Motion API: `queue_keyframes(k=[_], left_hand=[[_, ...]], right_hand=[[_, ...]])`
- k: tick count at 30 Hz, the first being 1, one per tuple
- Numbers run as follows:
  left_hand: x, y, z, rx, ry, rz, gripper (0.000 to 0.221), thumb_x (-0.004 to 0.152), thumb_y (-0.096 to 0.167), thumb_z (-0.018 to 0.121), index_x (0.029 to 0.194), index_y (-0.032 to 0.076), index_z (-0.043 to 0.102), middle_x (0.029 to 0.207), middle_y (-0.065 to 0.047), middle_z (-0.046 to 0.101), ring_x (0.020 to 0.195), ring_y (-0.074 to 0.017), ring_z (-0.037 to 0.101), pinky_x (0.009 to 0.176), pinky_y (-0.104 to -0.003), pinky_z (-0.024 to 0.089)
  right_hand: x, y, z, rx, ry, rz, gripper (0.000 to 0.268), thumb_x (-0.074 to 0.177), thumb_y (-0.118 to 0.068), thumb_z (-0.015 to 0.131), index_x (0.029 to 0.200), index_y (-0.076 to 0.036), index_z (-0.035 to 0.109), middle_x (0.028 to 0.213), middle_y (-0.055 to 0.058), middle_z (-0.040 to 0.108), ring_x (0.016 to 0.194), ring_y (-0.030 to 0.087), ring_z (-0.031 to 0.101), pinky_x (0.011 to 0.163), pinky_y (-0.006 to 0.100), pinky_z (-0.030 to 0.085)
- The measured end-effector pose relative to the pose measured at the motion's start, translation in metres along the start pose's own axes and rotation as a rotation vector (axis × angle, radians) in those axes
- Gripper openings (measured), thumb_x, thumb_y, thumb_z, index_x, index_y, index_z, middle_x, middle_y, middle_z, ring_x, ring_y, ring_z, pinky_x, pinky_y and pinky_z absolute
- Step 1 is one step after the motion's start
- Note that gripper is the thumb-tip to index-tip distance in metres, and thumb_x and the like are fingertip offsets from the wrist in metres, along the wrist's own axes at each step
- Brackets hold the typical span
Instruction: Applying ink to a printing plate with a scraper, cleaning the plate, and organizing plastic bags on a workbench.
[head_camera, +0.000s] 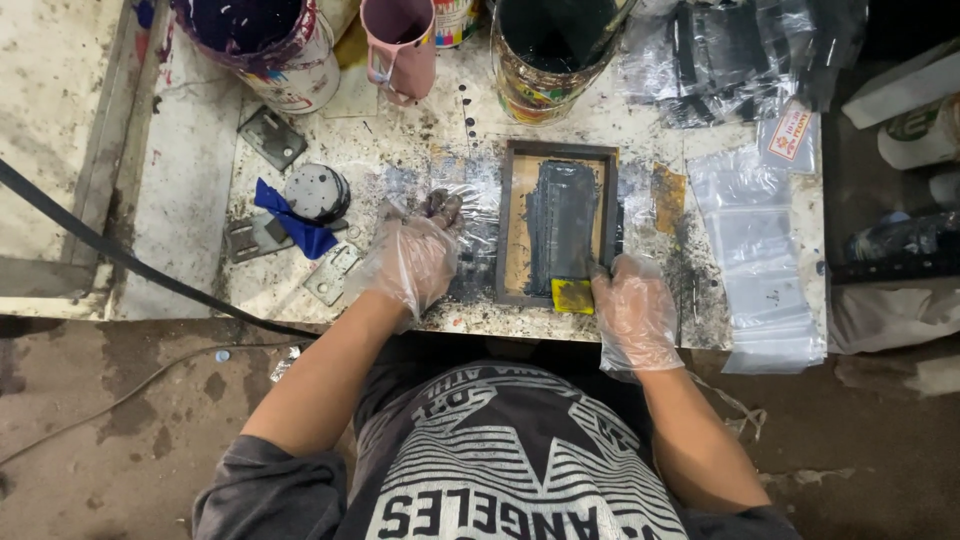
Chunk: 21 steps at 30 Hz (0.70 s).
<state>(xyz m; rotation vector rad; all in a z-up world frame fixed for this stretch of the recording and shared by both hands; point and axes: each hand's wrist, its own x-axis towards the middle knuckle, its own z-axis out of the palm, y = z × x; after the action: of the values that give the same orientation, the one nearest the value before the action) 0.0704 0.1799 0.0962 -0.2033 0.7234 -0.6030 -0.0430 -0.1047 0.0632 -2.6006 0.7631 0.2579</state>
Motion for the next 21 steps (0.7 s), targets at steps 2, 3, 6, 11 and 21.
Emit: queue_keyframes(k=[2,3,6,11,21], left_hand=[[-0.001,0.000,0.000,0.004,-0.017,0.008,0.076,0.100,0.060,0.029,0.160,0.014,0.030,0.150,-0.002,0.029,0.135,-0.0254,0.029,0.110,-0.045,0.026],[-0.001,-0.001,0.001,0.005,-0.018,0.008,0.076,0.100,0.060,0.029,0.160,0.014,0.030,0.150,-0.002,0.029,0.135,-0.0254,0.029,0.110,-0.045,0.026],[-0.001,-0.002,0.002,0.008,-0.034,0.019,0.075,0.099,0.060,0.028,0.160,0.016,0.030,0.155,-0.002,0.027,0.140,-0.0264,0.027,0.113,-0.047,0.024],[-0.002,-0.002,0.002,0.013,-0.065,0.038,0.075,0.099,0.061,0.027,0.161,0.019,0.030,0.165,-0.001,0.022,0.151,-0.0282,0.022,0.121,-0.050,0.019],[-0.034,-0.028,0.053,0.482,-0.083,0.215,0.057,0.106,0.049,0.023,0.140,0.010,0.049,0.128,-0.009,0.064,0.103,-0.0266,0.066,0.077,-0.040,0.058]], right_hand=[[0.000,-0.003,0.001,-0.024,-0.007,0.010,0.035,0.093,-0.039,0.061,0.093,-0.005,0.071,0.089,0.022,0.074,0.096,0.046,0.072,0.078,0.054,0.059],[0.002,0.000,0.003,-0.023,-0.007,0.010,0.035,0.093,-0.039,0.061,0.093,-0.005,0.071,0.089,0.022,0.074,0.096,0.046,0.072,0.078,0.054,0.059],[0.002,0.002,0.006,-0.008,0.003,-0.004,0.035,0.093,-0.040,0.062,0.092,-0.007,0.071,0.089,0.021,0.073,0.095,0.045,0.072,0.075,0.053,0.059],[-0.017,-0.017,-0.018,0.002,-0.008,-0.008,0.035,0.094,-0.039,0.063,0.096,-0.006,0.072,0.094,0.022,0.074,0.099,0.046,0.071,0.079,0.052,0.059],[-0.020,-0.016,-0.010,0.045,-0.018,0.061,0.041,0.093,-0.043,0.068,0.109,-0.006,0.073,0.107,0.025,0.073,0.107,0.048,0.069,0.088,0.055,0.057]])
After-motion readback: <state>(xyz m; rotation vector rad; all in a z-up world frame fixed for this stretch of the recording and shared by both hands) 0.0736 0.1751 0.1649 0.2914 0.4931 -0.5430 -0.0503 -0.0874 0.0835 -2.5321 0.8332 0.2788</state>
